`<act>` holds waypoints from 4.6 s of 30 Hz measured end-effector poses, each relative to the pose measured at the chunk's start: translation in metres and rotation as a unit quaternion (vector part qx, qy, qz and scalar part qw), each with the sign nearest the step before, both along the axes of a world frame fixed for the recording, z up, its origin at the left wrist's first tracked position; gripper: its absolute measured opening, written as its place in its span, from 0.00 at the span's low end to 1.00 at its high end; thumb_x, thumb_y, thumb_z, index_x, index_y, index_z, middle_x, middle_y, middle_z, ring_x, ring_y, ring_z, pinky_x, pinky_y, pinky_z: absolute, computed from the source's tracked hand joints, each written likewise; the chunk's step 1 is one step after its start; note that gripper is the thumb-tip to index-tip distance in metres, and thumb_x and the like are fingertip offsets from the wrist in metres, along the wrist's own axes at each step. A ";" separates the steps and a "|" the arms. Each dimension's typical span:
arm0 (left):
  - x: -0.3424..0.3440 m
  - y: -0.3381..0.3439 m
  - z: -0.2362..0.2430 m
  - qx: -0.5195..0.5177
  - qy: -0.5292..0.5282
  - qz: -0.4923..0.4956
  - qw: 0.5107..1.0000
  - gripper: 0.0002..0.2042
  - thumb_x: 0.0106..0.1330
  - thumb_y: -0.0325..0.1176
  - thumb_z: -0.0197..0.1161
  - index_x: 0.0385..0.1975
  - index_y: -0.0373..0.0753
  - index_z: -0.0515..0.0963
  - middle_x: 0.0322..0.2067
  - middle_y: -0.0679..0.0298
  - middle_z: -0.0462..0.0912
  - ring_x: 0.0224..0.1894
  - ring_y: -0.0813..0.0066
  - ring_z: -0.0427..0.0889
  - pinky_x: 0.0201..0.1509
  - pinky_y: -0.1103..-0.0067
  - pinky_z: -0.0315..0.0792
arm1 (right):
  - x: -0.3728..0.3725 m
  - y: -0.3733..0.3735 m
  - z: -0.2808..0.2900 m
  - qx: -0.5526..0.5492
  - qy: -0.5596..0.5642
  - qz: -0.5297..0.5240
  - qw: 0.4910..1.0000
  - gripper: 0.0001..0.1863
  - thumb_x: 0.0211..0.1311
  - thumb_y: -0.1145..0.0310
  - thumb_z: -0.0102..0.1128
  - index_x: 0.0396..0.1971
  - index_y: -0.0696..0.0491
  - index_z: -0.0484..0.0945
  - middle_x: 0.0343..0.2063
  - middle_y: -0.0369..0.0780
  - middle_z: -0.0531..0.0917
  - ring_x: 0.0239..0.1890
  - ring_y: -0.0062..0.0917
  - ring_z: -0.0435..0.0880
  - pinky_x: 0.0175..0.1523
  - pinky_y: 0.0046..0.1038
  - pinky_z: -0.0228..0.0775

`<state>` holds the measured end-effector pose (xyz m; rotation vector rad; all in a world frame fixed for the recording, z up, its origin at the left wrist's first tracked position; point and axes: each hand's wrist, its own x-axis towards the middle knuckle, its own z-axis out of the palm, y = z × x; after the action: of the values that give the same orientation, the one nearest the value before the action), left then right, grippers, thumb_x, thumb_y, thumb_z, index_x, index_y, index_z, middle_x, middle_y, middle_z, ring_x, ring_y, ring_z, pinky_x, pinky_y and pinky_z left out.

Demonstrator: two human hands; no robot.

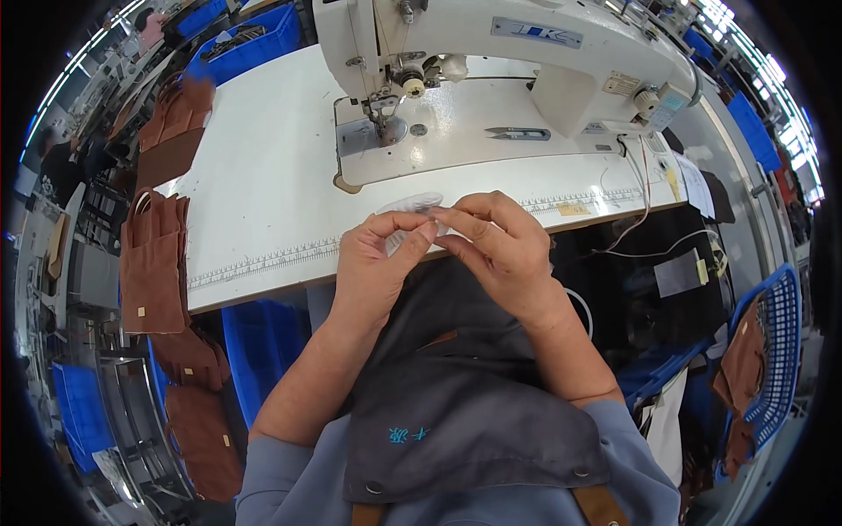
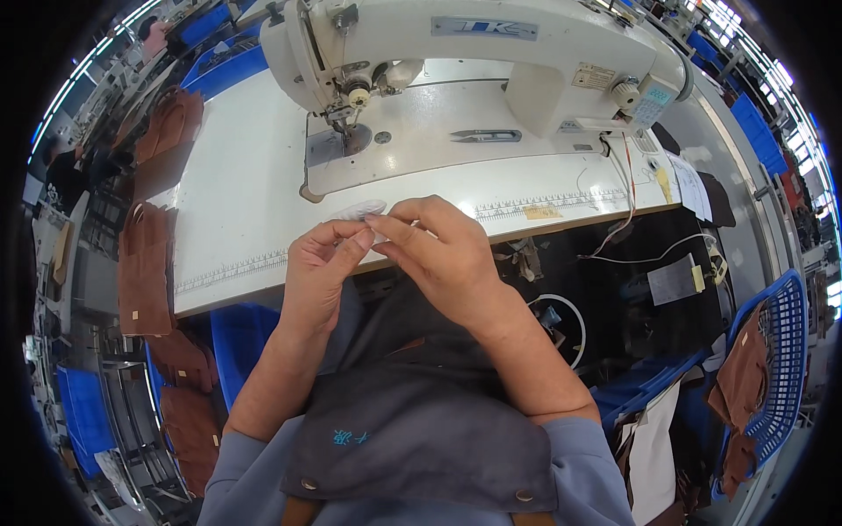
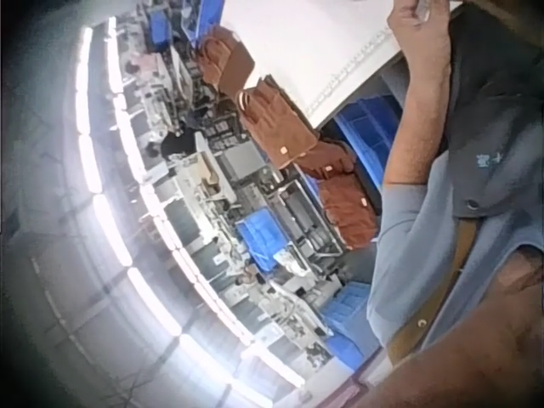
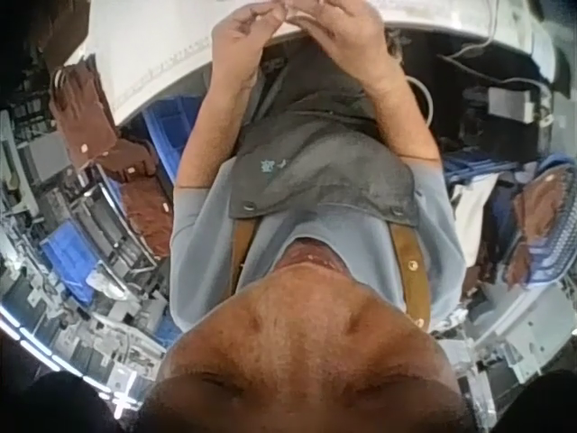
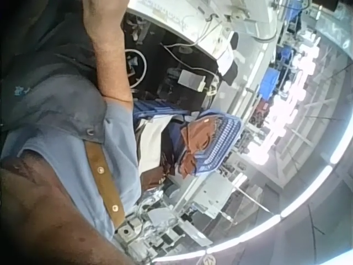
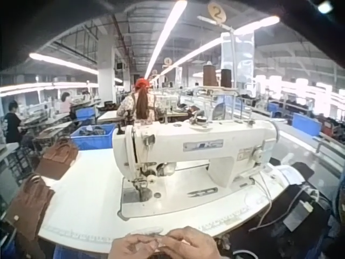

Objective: Sewing and assembling pieces of a leather bag using an industrial sewing machine.

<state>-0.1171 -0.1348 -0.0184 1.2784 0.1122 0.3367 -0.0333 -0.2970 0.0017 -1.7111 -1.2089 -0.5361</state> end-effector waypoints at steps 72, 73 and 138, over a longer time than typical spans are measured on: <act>0.000 0.004 -0.013 0.069 -0.070 -0.111 0.989 0.29 0.46 0.22 0.75 0.53 0.40 0.75 0.51 0.64 0.80 0.56 0.76 0.78 0.62 0.77 0.70 | -0.023 -0.004 0.024 -0.130 0.090 0.170 0.973 0.15 0.50 0.74 0.74 0.39 0.54 0.83 0.37 0.40 0.86 0.38 0.36 0.87 0.42 0.31 0.80; 0.001 0.005 -0.014 0.117 -0.097 -0.105 0.983 0.28 0.51 0.23 0.74 0.54 0.38 0.74 0.52 0.63 0.79 0.57 0.76 0.76 0.63 0.77 0.69 | -0.024 -0.002 0.024 -0.128 0.107 0.177 0.970 0.14 0.50 0.76 0.74 0.38 0.54 0.83 0.37 0.39 0.87 0.38 0.35 0.88 0.42 0.31 0.81; 0.070 0.219 -0.028 0.509 -0.134 0.121 0.842 0.32 0.80 0.52 0.45 0.33 0.26 0.84 0.31 0.48 0.86 0.34 0.58 0.84 0.42 0.66 0.79 | -0.413 -0.576 0.008 -0.227 0.398 -0.840 0.291 0.29 0.45 0.44 0.80 0.31 0.56 0.81 0.30 0.44 0.87 0.35 0.37 0.86 0.43 0.34 0.76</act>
<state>-0.0470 0.0841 -0.0463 2.2618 -0.1801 0.8638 -0.4460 -0.8729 0.0098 -2.5635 1.8331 -0.2161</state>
